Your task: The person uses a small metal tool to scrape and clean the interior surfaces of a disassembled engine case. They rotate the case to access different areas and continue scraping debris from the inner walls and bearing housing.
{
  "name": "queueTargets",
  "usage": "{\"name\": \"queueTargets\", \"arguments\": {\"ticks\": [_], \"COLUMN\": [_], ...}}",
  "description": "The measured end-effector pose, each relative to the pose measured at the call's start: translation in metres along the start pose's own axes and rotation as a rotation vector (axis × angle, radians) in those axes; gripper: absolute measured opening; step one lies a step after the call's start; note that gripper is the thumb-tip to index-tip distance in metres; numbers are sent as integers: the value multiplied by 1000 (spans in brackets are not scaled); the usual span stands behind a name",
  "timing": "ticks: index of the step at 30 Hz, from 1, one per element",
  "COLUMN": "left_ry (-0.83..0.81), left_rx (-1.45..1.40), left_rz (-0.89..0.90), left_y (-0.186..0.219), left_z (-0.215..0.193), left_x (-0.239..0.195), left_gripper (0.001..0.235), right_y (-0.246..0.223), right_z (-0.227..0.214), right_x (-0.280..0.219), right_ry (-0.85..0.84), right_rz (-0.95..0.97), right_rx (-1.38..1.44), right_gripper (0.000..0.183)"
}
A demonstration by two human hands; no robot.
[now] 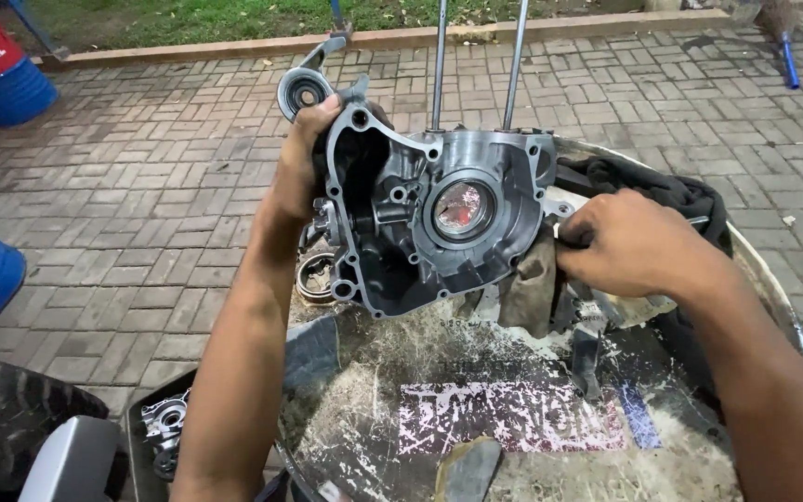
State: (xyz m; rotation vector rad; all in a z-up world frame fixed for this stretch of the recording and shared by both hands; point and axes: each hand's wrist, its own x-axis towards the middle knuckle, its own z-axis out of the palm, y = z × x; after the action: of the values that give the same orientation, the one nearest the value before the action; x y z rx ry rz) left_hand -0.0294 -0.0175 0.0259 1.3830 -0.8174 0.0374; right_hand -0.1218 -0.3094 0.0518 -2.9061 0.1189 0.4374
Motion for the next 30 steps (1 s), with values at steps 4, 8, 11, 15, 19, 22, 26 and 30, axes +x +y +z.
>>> {"name": "queueTargets", "arguments": {"ticks": [4,8,11,15,19,22,26,30], "left_ry": [-33,-1,-57,-54,48,72,18,163], "left_rx": [-118,-22,-42,-44,-19,-54,-179,-22], "left_rz": [-72,-47,2,40,-22,-16,22,-66], "left_y": [3,3,-9,-8,-3,4,-9,-6], "left_z": [4,2,-6,-4,-1,1,-10,-12], "left_x": [-3,-1,3,3,-1,-4,-1,-3], "left_gripper": [52,51,52,50,51,48,47,49], "right_y": [6,9,7,5,9,3,17,44], "right_z": [6,5,2,0,2,-3,-5,-4], "right_x": [4,7,5,1,4,-11,-14,-9], "right_ry": [-30,3,34,123,219,-21,-101,148], "right_rz": [-74,-154,-132,-37,6,68,25,-147], "right_rx": [130,75,68,157,49,-55,-138,41], "right_gripper": [48,26,26,27,40,30,60,63]}}
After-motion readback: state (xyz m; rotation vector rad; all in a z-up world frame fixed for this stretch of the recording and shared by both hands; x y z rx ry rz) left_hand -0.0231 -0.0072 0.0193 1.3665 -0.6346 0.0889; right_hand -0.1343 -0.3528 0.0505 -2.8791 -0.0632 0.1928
